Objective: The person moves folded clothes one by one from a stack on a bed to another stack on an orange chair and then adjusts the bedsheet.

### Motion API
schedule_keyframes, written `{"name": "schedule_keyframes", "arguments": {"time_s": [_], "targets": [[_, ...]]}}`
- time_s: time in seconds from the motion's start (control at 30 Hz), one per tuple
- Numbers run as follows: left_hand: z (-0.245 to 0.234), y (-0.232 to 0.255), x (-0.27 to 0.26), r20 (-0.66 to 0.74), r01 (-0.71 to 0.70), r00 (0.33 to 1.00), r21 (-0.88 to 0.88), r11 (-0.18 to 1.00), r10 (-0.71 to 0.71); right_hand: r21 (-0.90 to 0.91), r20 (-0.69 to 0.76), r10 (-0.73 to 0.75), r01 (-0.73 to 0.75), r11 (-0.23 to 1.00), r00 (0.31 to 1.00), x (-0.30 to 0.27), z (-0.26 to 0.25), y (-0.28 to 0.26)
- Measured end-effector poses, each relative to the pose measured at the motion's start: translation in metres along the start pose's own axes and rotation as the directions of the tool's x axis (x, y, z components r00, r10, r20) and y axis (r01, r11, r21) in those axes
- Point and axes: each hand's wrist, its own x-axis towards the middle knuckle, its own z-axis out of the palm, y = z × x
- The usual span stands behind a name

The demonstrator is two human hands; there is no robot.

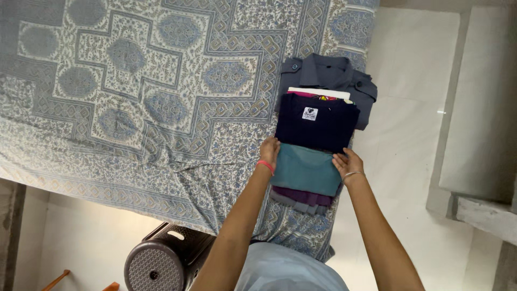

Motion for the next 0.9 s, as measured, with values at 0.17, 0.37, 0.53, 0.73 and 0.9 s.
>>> {"name": "schedule_keyframes", "arguments": {"time_s": [0.17,0.37,0.53,0.73,0.9], "targets": [[0.007,-0.005,0.011,-0.144,-0.039,0.989,0.005,0.999,0.039,-0.035,-0.09,-0.009,0.006,0.999,0.996,-0.002,0.02,-0.001],[0.012,0.001,0.01,-0.065,-0.099,0.991,0.239,0.966,0.117,-0.255,-0.148,-0.145,0.104,0.961,0.978,-0.038,0.043,-0.014],[0.027,0.036,0.017,0.033,0.092,0.991,0.508,0.857,-0.126,0.057,0.104,-0.082,0.076,0.995,0.991,-0.018,0.04,-0.026],[0.034,0.031,0.023,0.046,0.028,0.998,0.361,0.932,-0.047,-0.027,0.144,0.025,-0.022,0.999,0.989,-0.01,0.041,-0.045],[0.026,0.036,-0.016,0.243,0.069,0.967,0.067,0.995,-0.083,0.073,0.297,-0.106,0.087,0.993,0.949,-0.031,0.033,-0.051]]}}
